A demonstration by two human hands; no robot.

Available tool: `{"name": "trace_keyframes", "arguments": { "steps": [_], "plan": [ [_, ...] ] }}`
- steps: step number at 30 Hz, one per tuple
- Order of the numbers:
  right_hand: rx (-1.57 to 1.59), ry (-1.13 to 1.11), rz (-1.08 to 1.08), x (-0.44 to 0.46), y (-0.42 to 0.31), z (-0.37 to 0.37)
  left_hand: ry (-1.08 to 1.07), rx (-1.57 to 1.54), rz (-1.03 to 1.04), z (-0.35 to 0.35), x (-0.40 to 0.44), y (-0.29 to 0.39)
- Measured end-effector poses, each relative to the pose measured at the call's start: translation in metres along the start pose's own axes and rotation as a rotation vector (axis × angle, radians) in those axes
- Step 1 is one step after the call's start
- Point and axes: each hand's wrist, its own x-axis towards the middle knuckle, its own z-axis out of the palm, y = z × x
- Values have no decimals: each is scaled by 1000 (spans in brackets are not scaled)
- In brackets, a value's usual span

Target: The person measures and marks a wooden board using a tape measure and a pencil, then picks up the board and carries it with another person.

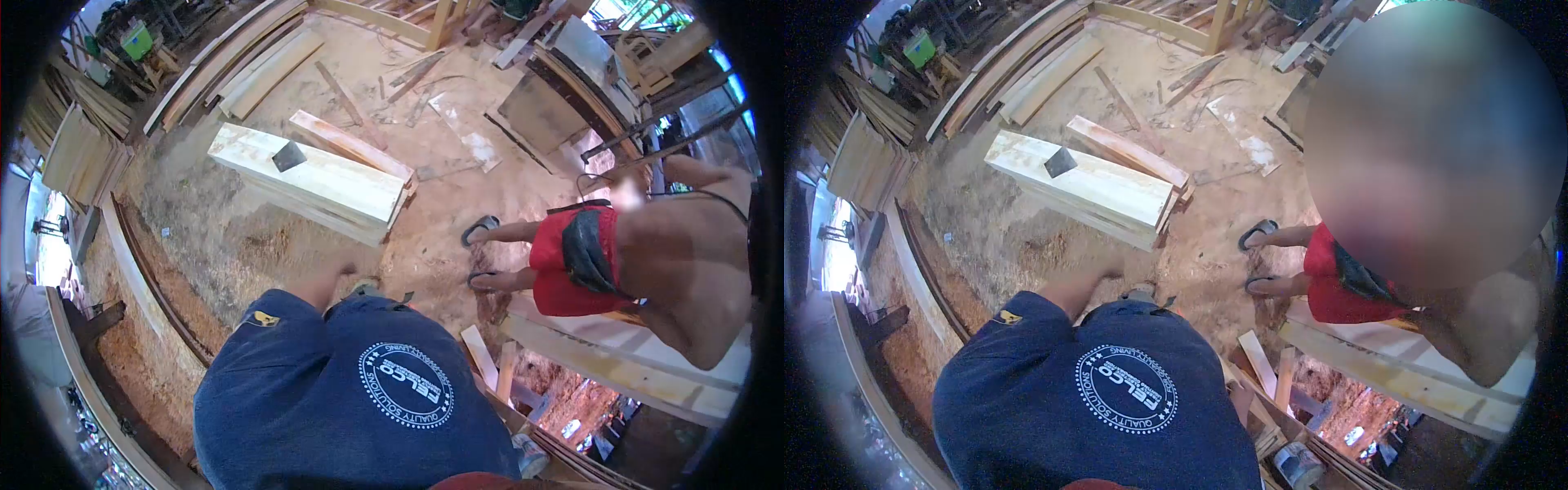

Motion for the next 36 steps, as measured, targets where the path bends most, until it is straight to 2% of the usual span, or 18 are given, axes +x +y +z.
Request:
{"name": "trace_keyframes", "arguments": {
  "steps": [3,5,8,11,13,15,18,20,23,24,27,28,30,31,32,33,35,36],
  "plan": [
    [-198,33,35,-3,20,13,120,283,-138,-40,-58,-97],
    [-111,-13,56,-14,16,22,-49,241,-424,-74,-97,-101],
    [-131,-33,97,-15,4,35,-68,347,-330,-66,-102,-144],
    [-181,-35,122,-13,5,47,-25,291,-460,-54,-94,-121],
    [-213,-28,145,-9,8,53,-26,310,-302,-23,-48,-115],
    [-226,-11,168,2,15,55,-1,315,-45,-33,-52,-43],
    [-101,36,205,15,2,50,-73,16,68,-23,-30,25],
    [48,62,206,19,-28,36,28,87,362,20,26,18],
    [171,180,205,10,-74,31,-143,198,320,-35,-22,85],
    [191,231,206,7,-77,31,-154,250,307,-37,-18,86],
    [224,184,230,-9,-76,35,-174,399,286,-37,10,58],
    [232,320,401,-21,-84,47,-177,462,328,-19,45,18],
    [192,306,160,-52,-76,62,-237,648,471,6,114,-54],
    [170,312,45,-67,-69,69,-230,670,263,-14,93,-60],
    [-421,215,-82,-49,28,71,-363,750,316,-27,90,-67],
    [-596,140,-67,-51,71,83,-321,670,132,-49,54,-50],
    [-870,-48,-73,-67,103,108,-311,474,152,-57,50,-79],
    [-970,-102,-96,-74,111,117,-308,447,91,-59,47,-77]
  ]
}}
